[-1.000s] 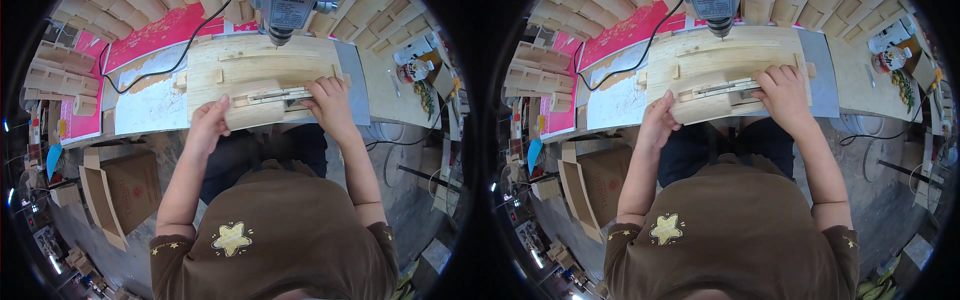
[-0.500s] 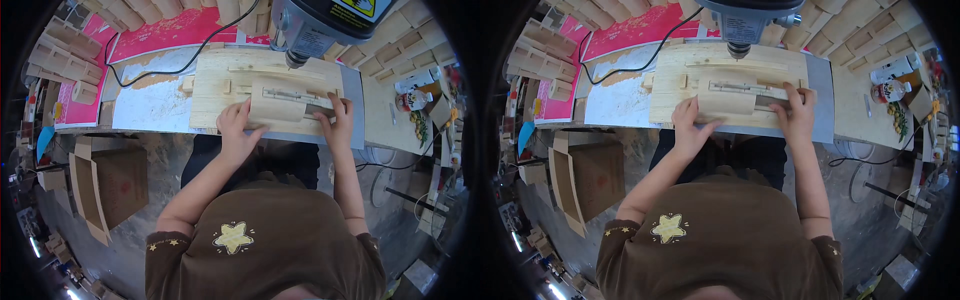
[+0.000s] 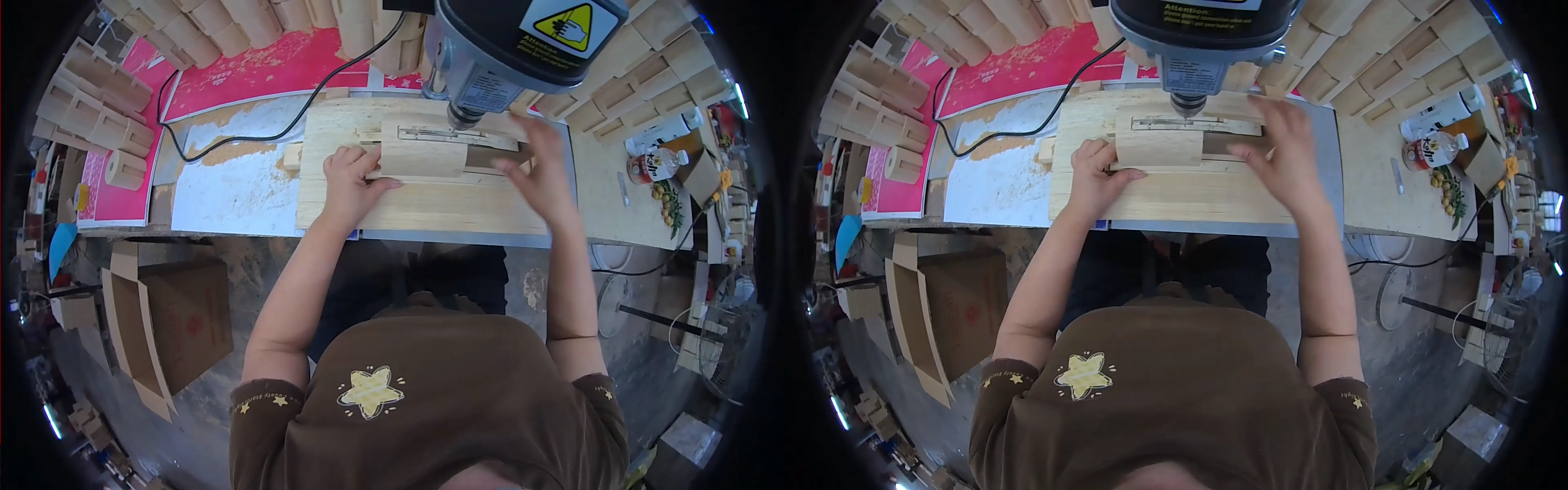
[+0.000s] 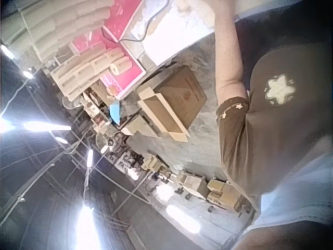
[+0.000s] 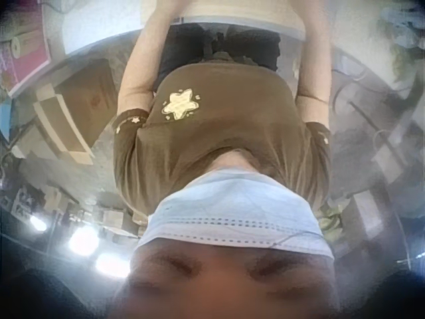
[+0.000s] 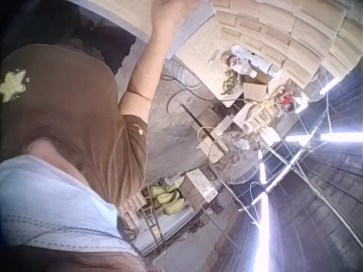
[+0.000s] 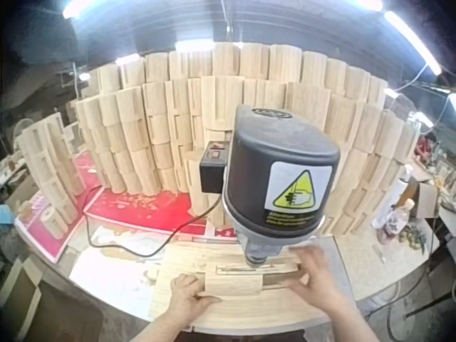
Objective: Creating slots in cylindrical wood pieces using a specialized slotting machine.
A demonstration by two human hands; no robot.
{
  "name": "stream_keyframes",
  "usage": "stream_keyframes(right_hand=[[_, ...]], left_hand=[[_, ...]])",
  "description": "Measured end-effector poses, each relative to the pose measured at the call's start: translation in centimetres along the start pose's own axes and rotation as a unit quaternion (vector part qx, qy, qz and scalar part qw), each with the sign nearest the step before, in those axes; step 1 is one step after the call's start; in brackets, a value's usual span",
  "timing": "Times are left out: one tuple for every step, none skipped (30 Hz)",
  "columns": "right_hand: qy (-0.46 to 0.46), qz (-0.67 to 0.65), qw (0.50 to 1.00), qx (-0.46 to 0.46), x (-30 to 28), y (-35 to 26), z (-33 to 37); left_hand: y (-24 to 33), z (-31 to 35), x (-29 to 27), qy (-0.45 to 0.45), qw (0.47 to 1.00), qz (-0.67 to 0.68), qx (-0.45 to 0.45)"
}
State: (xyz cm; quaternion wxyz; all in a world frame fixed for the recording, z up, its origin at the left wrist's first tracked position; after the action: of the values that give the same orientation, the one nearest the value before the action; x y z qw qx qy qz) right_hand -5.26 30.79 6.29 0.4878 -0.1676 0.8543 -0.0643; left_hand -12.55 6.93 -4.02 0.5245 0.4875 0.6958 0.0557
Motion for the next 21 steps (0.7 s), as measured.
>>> stream_keyframes(right_hand=[[0.069, -0.012, 0.998, 0.000, -2.7, 0.4, -1.2], [0.136, -0.023, 0.990, 0.002, -5.7, 1.0, -2.8], [0.234, -0.083, 0.968, -0.046, -9.1, 1.1, -5.5], [0.254, -0.154, 0.955, -0.015, -11.2, 1.9, -8.1], [0.276, -0.207, 0.938, 0.020, -13.9, 2.6, -9.7], [0.279, -0.203, 0.938, 0.020, -15.0, 1.3, -11.5], [0.217, -0.232, 0.945, 0.076, -14.1, -0.2, -13.8], [0.151, -0.260, 0.945, 0.129, -13.0, -1.0, -14.9], [0.150, -0.260, 0.945, 0.126, -12.7, -1.0, -14.7], [0.137, -0.187, 0.968, 0.093, -12.0, -1.6, -14.5], [0.124, -0.111, 0.984, 0.060, -11.6, -2.4, -14.5], [0.147, -0.084, 0.984, 0.054, -12.4, -3.0, -13.6], [0.142, -0.056, 0.987, 0.047, -12.8, -3.4, -12.5], [0.138, -0.025, 0.989, 0.044, -13.1, -3.8, -11.0], [0.115, 0.029, 0.991, 0.055, -13.0, -4.8, -9.5], [0.092, 0.087, 0.990, 0.067, -12.8, -5.6, -8.0], [0.110, 0.070, 0.990, 0.046, -12.0, -6.2, -6.3], [0.127, 0.062, 0.990, 0.028, -11.2, -6.6, -4.5], [0.140, 0.008, 0.989, 0.049, -10.5, -6.7, -2.9], [0.152, -0.050, 0.985, 0.068, -9.5, -6.5, -1.8], [0.151, -0.052, 0.985, 0.067, -8.3, -6.0, -1.2]], left_hand=[[-0.2, 0.0, -0.2, 0.003, 1.000, 0.000, 0.001], [-0.4, 0.1, -0.2, -0.005, 1.000, 0.013, -0.008], [-0.6, 0.1, -0.1, -0.013, 0.999, 0.025, -0.017], [-0.6, 0.3, -0.3, -0.012, 0.999, 0.024, -0.018], [-0.3, 0.0, 0.1, -0.021, 0.999, 0.037, -0.019], [-0.2, -0.2, 0.4, -0.027, 0.999, 0.040, -0.026], [-0.2, -0.3, 0.6, -0.026, 0.999, 0.040, -0.024], [-0.1, -0.3, 0.7, -0.019, 0.999, 0.032, -0.014], [0.0, -0.3, 0.7, -0.012, 1.000, 0.024, -0.005], [0.0, -0.2, 0.6, -0.007, 1.000, 0.023, -0.008], [0.0, -0.2, 0.7, -0.010, 1.000, 0.019, -0.010], [0.0, -0.2, 0.8, -0.014, 1.000, 0.015, -0.011], [-0.1, -0.1, 0.5, -0.008, 1.000, 0.012, -0.017], [0.0, -0.1, 0.2, -0.012, 0.999, 0.021, -0.027], [-0.1, 0.0, 0.0, -0.017, 0.999, 0.031, -0.035], [-0.1, -0.1, -0.1, -0.016, 0.999, 0.032, -0.036], [-0.3, 0.1, -0.3, -0.014, 0.999, 0.025, -0.036], [-0.1, 0.1, -0.1, -0.015, 0.999, 0.026, -0.032], [0.0, 0.0, 0.0, -0.016, 0.999, 0.030, -0.030], [0.0, 0.0, 0.0, -0.016, 0.999, 0.019, -0.028], [0.0, 0.1, 0.0, -0.015, 1.000, 0.006, -0.026]])
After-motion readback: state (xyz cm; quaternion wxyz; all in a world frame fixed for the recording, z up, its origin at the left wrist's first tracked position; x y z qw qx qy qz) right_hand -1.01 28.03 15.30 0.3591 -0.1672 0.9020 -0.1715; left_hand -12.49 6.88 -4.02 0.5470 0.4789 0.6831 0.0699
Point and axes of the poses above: each hand's wrist, its own z-axis away from the middle knuckle, its own x-axis out of the palm, y = z × x, the point moved 7 cm from there along -z, towards the middle knuckle, and after that the axes turned 1 degree about x, right-handed, at the moved point
